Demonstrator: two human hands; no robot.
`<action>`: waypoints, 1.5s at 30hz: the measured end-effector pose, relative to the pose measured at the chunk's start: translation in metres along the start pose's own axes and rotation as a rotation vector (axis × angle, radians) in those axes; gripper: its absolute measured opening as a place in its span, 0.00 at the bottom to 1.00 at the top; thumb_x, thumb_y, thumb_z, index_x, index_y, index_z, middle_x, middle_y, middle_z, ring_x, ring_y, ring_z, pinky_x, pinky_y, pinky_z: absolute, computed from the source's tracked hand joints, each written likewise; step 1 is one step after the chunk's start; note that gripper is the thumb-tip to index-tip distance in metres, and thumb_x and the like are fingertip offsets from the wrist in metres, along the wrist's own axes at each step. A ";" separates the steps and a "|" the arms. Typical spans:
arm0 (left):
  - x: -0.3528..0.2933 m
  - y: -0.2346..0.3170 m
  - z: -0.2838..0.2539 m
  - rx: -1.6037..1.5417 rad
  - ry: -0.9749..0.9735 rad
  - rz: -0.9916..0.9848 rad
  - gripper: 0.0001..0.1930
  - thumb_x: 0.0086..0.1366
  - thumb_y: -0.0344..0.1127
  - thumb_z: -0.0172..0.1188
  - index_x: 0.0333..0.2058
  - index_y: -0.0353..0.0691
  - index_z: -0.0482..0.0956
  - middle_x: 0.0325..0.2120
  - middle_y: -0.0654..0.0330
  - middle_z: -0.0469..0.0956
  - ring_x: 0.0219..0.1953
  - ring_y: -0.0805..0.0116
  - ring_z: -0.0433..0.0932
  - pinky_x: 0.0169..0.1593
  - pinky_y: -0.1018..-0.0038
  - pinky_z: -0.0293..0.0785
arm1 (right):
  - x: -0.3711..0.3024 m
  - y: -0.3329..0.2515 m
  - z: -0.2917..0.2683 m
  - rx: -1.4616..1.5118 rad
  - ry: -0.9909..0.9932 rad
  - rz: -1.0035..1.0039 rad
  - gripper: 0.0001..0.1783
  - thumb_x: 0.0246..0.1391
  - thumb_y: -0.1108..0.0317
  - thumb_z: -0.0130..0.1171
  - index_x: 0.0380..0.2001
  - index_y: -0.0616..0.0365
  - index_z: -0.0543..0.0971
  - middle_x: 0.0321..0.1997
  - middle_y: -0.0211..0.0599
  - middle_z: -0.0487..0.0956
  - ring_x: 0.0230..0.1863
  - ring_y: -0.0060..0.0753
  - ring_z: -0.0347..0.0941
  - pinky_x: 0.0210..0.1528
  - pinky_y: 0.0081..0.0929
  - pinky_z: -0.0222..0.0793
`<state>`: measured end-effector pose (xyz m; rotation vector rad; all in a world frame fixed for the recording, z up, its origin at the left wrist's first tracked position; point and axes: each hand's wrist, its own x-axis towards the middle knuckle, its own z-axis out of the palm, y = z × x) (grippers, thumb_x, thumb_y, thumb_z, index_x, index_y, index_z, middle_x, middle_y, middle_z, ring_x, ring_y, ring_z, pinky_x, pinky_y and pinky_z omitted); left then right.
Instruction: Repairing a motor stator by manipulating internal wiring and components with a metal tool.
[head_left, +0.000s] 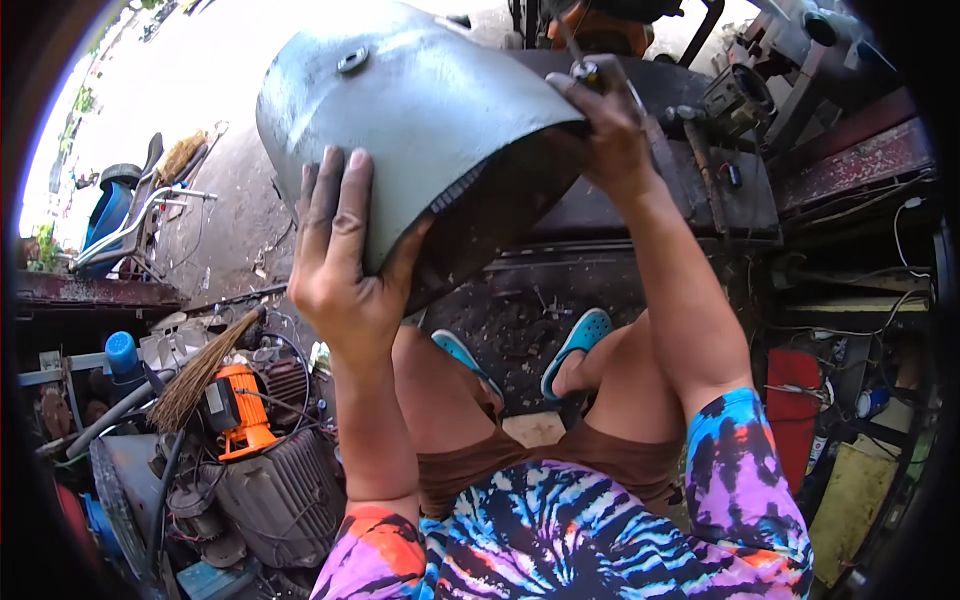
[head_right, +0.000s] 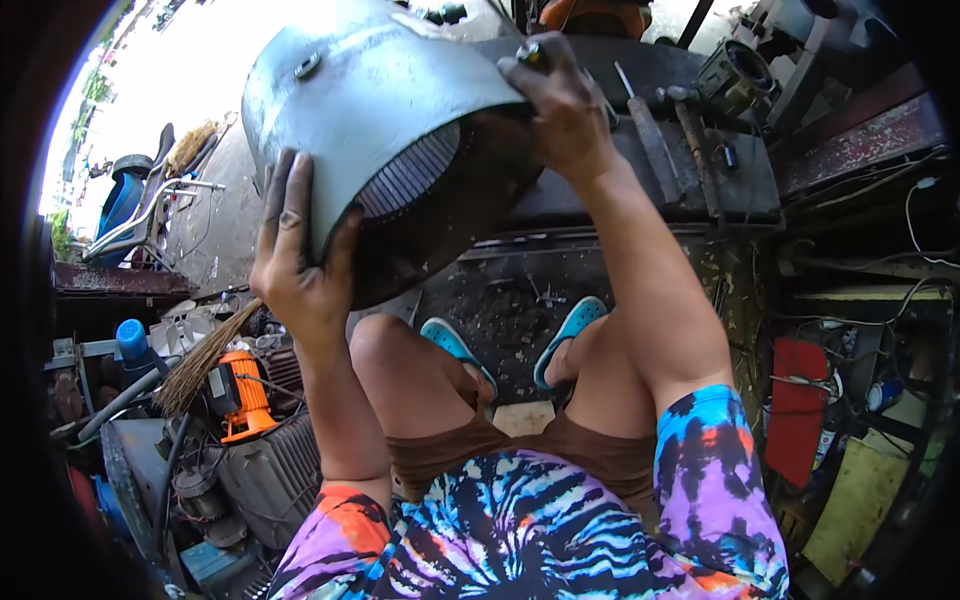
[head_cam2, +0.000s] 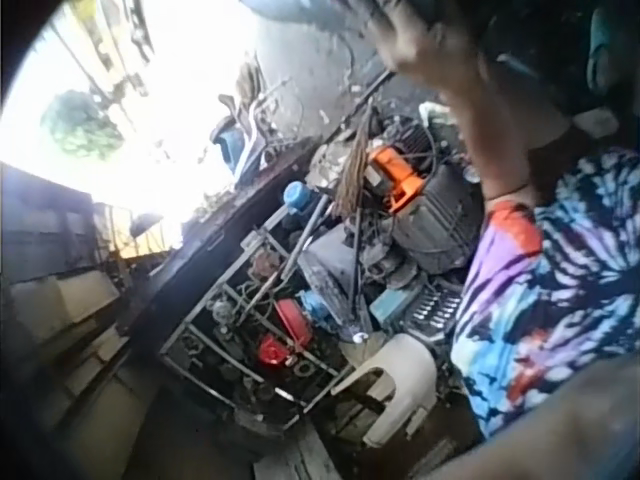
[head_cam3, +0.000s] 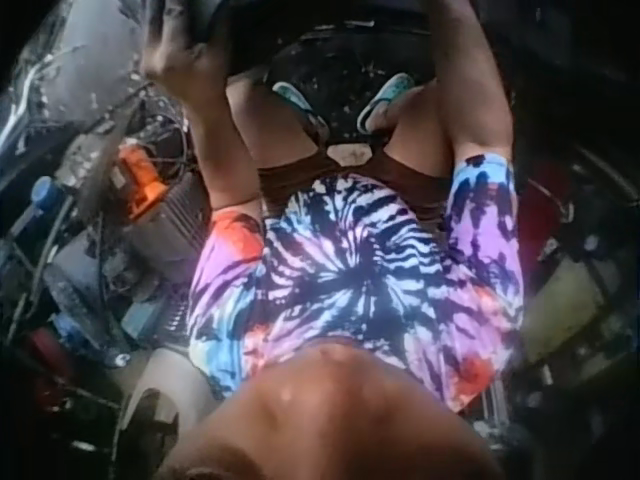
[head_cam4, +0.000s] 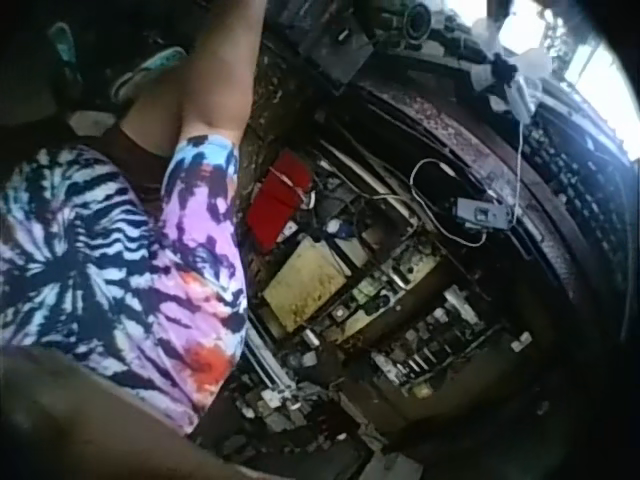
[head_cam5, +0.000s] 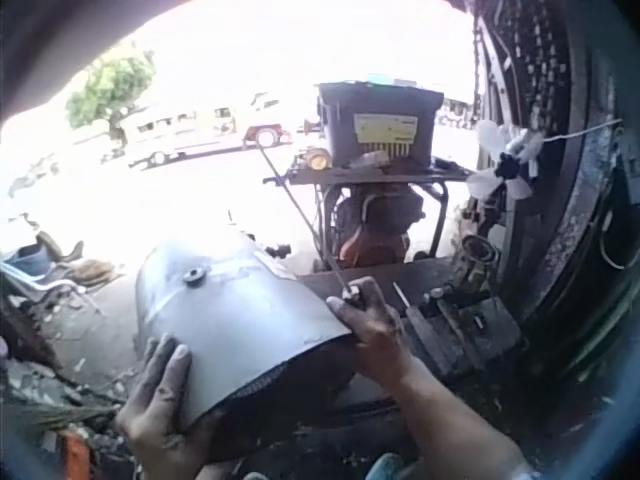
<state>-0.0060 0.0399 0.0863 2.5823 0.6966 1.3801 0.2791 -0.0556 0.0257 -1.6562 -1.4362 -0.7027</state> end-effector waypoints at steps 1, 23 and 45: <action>0.000 -0.001 0.000 -0.003 0.012 0.012 0.32 0.52 0.41 0.76 0.56 0.41 0.81 0.57 0.46 0.77 0.59 0.44 0.77 0.62 0.57 0.74 | 0.004 0.002 0.001 0.005 0.002 -0.041 0.34 0.46 0.42 0.74 0.49 0.54 0.84 0.50 0.38 0.71 0.33 0.45 0.77 0.36 0.38 0.80; 0.110 -0.054 -0.023 -0.013 -0.077 -0.316 0.28 0.56 0.54 0.74 0.48 0.38 0.86 0.44 0.50 0.85 0.36 0.62 0.87 0.38 0.72 0.83 | 0.144 -0.016 0.038 0.254 -0.115 -0.062 0.13 0.45 0.69 0.69 0.37 0.56 0.86 0.34 0.40 0.77 0.34 0.42 0.73 0.38 0.33 0.71; 0.201 -0.131 -0.020 -0.130 -0.188 -0.494 0.36 0.58 0.68 0.67 0.36 0.32 0.87 0.18 0.61 0.80 0.17 0.73 0.75 0.24 0.80 0.70 | 0.242 -0.009 0.100 0.160 -0.338 0.263 0.32 0.58 0.40 0.58 0.24 0.65 0.80 0.27 0.41 0.78 0.30 0.37 0.72 0.39 0.35 0.70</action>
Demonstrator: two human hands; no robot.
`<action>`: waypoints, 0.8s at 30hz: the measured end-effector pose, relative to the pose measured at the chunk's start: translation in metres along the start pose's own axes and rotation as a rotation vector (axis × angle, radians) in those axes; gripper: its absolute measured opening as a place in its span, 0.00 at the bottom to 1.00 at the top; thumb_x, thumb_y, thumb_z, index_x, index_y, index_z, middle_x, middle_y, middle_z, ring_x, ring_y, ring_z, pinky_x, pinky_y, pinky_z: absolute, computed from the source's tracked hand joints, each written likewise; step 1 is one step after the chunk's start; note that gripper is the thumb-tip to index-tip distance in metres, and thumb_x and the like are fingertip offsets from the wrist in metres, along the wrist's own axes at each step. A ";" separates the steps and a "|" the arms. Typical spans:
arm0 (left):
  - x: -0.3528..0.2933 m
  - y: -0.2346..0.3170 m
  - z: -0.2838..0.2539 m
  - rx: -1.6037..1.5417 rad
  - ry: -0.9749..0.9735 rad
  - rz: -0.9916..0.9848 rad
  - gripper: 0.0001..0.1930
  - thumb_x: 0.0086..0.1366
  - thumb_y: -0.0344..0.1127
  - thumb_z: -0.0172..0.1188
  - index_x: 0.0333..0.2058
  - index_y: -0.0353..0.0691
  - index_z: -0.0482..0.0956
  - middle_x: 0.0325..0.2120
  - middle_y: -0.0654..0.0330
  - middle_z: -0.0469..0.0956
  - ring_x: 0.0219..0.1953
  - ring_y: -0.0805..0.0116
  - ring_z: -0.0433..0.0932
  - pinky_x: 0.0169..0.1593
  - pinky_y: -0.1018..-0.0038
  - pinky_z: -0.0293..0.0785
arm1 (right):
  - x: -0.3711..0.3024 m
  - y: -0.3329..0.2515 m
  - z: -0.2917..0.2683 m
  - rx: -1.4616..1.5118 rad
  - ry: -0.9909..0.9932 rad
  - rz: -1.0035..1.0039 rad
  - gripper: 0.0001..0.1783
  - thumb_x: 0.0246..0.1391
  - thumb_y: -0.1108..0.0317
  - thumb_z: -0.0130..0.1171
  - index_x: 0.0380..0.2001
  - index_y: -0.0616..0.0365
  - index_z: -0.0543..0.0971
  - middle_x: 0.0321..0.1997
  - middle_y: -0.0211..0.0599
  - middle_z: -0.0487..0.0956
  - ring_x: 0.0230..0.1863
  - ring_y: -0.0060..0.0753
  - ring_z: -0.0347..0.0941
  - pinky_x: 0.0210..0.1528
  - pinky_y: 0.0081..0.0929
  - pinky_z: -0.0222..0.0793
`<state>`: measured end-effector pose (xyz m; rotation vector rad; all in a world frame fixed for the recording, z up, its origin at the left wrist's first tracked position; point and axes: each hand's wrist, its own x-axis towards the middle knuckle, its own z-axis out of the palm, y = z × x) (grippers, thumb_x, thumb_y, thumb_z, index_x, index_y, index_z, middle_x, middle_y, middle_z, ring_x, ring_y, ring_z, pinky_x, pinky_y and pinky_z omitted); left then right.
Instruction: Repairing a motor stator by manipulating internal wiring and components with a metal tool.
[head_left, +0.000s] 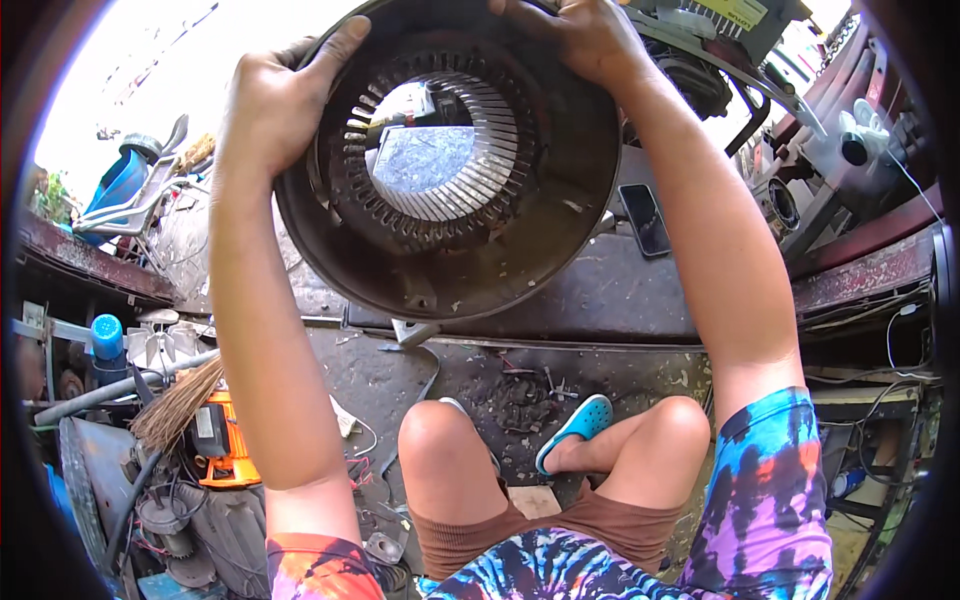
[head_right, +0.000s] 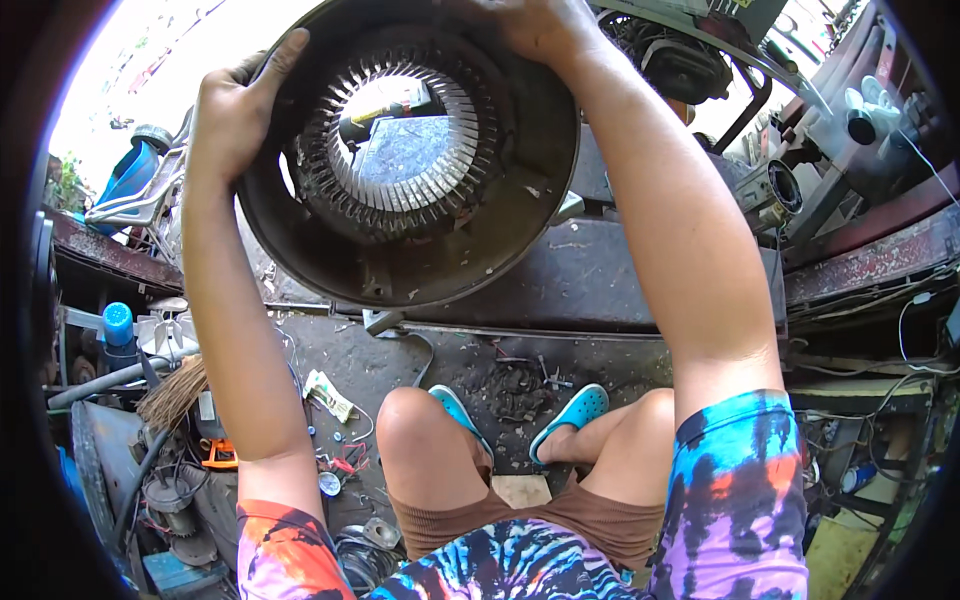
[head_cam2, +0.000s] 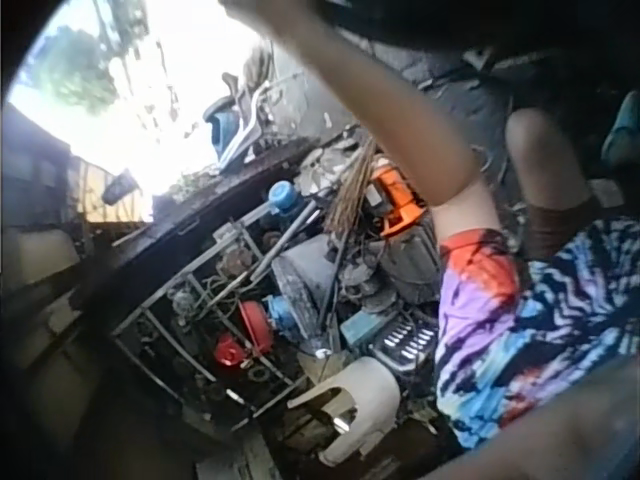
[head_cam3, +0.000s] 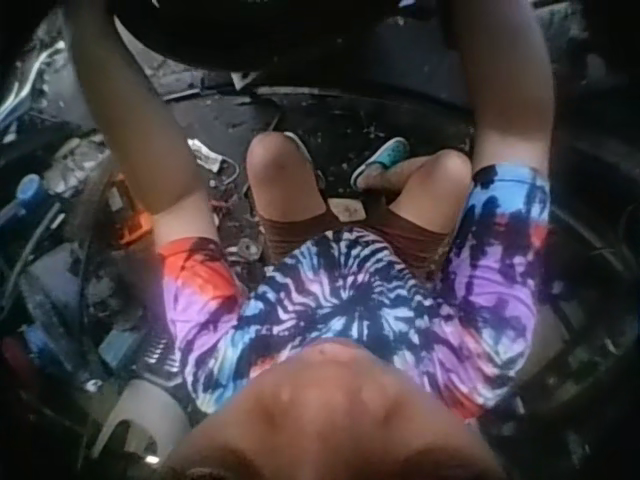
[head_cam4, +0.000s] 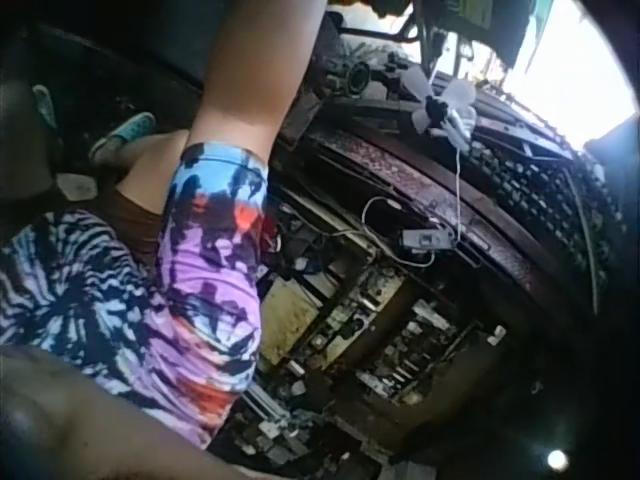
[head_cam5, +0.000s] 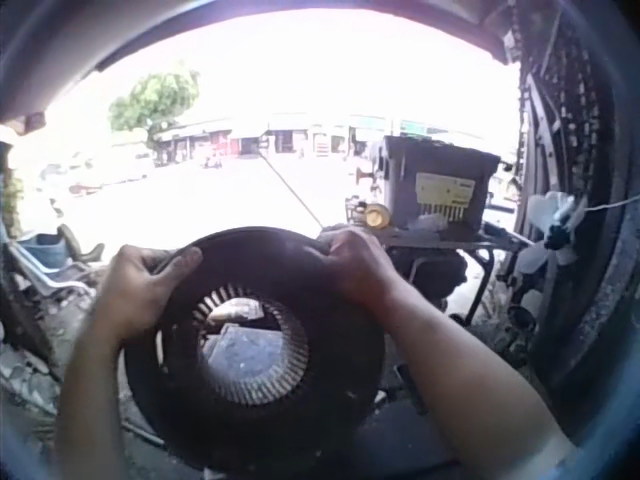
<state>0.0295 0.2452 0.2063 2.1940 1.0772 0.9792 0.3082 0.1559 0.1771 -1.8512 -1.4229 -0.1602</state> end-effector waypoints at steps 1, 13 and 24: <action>0.005 -0.008 -0.001 -0.008 0.009 -0.008 0.35 0.57 0.68 0.67 0.35 0.33 0.87 0.18 0.61 0.80 0.16 0.74 0.73 0.23 0.80 0.68 | -0.002 -0.006 0.000 0.016 0.005 0.006 0.34 0.58 0.38 0.58 0.24 0.65 0.80 0.26 0.41 0.79 0.29 0.37 0.72 0.38 0.35 0.70; 0.026 -0.030 -0.008 0.106 0.024 -0.067 0.36 0.55 0.70 0.68 0.35 0.34 0.87 0.20 0.60 0.81 0.19 0.73 0.76 0.26 0.79 0.71 | -0.005 -0.039 -0.024 0.068 -0.135 0.139 0.37 0.53 0.33 0.60 0.27 0.65 0.85 0.24 0.42 0.82 0.25 0.33 0.76 0.32 0.33 0.73; 0.024 -0.001 0.002 0.056 0.008 -0.013 0.39 0.57 0.70 0.66 0.46 0.33 0.85 0.30 0.55 0.85 0.29 0.68 0.83 0.34 0.75 0.79 | -0.018 -0.029 -0.025 0.341 -0.072 0.033 0.32 0.54 0.40 0.63 0.28 0.67 0.85 0.24 0.42 0.82 0.25 0.31 0.76 0.32 0.29 0.73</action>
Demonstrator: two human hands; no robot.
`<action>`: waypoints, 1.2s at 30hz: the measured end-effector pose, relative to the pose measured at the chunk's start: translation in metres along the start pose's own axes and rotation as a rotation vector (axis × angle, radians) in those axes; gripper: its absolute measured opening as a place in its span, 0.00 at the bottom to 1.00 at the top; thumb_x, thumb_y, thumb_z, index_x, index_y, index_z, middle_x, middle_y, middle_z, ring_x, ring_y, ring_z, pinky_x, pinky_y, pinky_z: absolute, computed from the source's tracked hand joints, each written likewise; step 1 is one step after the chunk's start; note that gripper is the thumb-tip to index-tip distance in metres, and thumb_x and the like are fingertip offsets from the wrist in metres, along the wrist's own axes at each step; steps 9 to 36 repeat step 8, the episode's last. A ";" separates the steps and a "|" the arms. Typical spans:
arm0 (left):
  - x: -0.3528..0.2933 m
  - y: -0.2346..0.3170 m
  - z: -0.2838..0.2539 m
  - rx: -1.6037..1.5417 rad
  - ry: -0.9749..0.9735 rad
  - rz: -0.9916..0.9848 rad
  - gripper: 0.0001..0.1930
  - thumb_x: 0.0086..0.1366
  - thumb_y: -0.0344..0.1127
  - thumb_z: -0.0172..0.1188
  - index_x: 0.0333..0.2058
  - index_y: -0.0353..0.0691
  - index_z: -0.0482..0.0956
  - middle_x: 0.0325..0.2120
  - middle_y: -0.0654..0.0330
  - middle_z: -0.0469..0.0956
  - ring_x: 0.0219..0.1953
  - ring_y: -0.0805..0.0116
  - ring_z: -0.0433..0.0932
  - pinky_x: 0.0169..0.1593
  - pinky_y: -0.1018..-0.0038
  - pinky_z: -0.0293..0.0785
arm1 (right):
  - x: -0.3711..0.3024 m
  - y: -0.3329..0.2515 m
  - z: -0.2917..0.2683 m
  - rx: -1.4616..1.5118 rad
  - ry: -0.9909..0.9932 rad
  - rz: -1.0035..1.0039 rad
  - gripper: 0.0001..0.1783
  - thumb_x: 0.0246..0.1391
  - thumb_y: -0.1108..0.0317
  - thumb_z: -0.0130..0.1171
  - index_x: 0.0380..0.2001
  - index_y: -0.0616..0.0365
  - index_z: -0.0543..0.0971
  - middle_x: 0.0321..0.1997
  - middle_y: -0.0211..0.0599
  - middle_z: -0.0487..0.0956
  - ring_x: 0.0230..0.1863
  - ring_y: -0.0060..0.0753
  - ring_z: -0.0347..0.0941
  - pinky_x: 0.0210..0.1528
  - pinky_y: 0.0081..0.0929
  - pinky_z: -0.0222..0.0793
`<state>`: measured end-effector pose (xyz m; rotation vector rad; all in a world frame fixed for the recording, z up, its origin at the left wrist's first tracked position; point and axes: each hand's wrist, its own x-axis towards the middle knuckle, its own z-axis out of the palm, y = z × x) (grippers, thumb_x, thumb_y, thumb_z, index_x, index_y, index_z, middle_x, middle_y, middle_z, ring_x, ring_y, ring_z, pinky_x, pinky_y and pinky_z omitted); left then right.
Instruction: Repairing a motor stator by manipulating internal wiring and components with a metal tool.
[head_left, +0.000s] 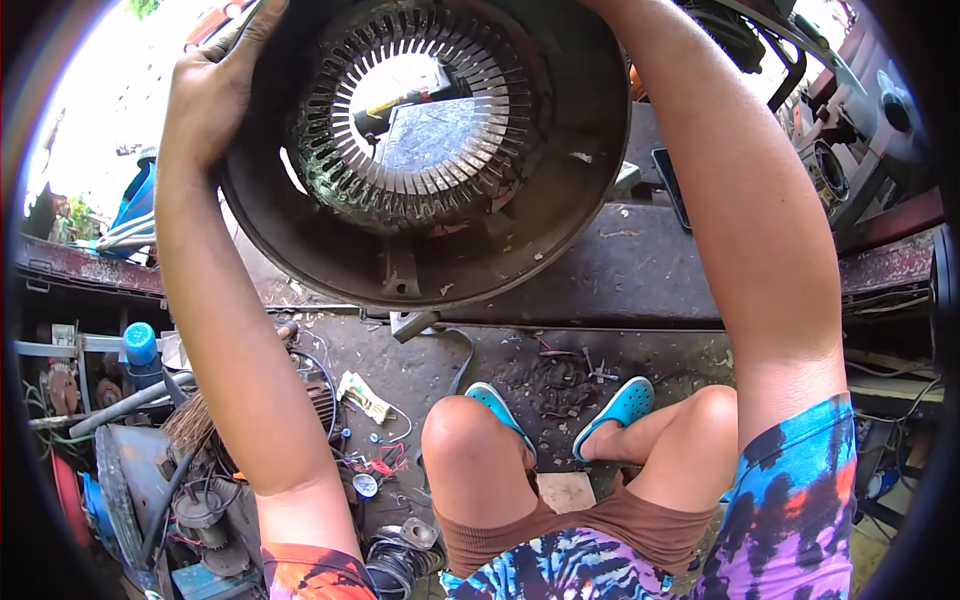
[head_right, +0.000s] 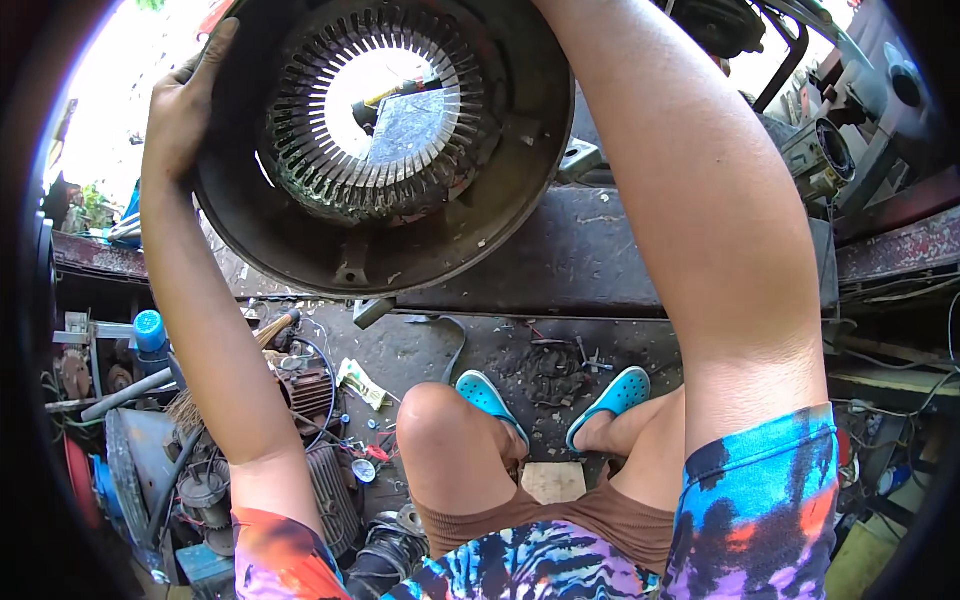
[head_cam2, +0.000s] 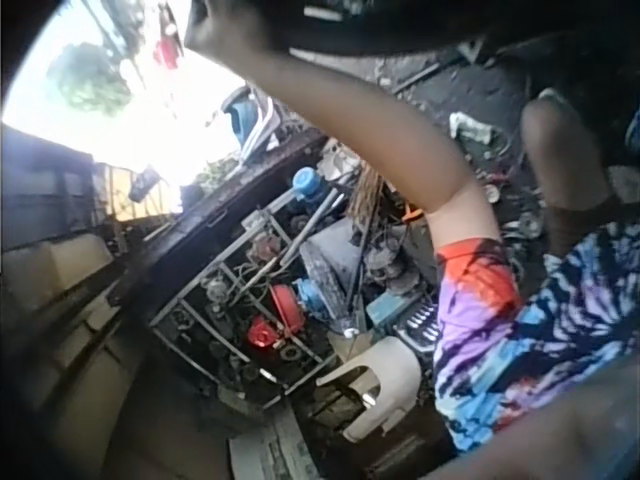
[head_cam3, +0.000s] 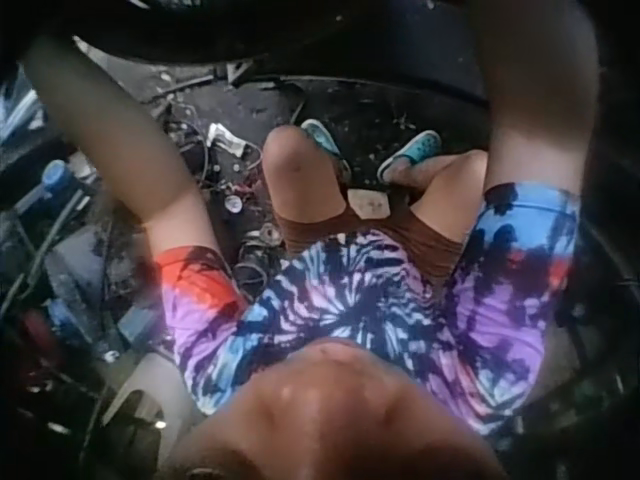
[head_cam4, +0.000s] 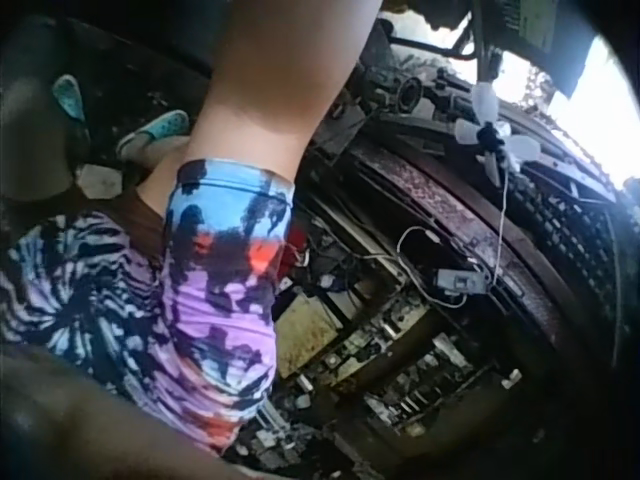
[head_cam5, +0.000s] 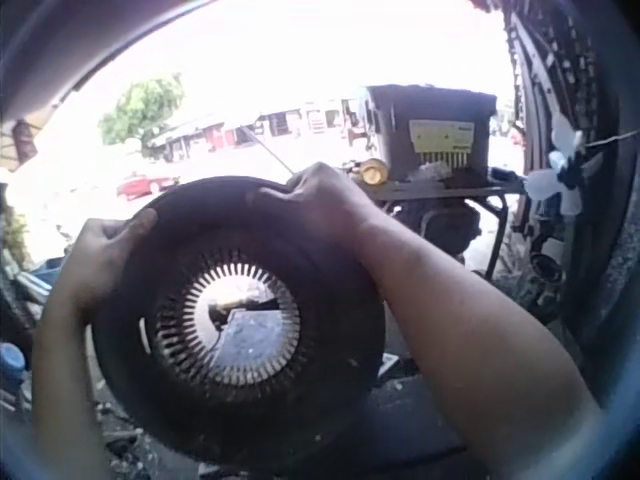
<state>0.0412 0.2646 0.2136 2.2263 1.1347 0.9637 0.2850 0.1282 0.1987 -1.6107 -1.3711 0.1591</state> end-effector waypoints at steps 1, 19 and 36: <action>-0.001 0.003 0.001 -0.018 -0.010 -0.004 0.40 0.57 0.70 0.66 0.46 0.33 0.84 0.32 0.54 0.86 0.30 0.67 0.84 0.35 0.75 0.80 | 0.000 0.002 -0.001 -0.004 0.002 0.006 0.32 0.54 0.40 0.63 0.28 0.67 0.85 0.24 0.43 0.82 0.25 0.31 0.76 0.32 0.29 0.74; 0.015 -0.005 0.004 -0.056 -0.008 0.024 0.37 0.54 0.70 0.69 0.41 0.34 0.87 0.28 0.53 0.86 0.27 0.68 0.83 0.35 0.80 0.77 | 0.012 0.024 -0.005 -0.064 0.041 0.062 0.32 0.53 0.41 0.65 0.27 0.68 0.85 0.24 0.45 0.81 0.25 0.36 0.73 0.34 0.33 0.74; 0.015 -0.005 0.004 -0.056 -0.008 0.024 0.37 0.54 0.70 0.69 0.41 0.34 0.87 0.28 0.53 0.86 0.27 0.68 0.83 0.35 0.80 0.77 | 0.012 0.024 -0.005 -0.064 0.041 0.062 0.32 0.53 0.41 0.65 0.27 0.68 0.85 0.24 0.45 0.81 0.25 0.36 0.73 0.34 0.33 0.74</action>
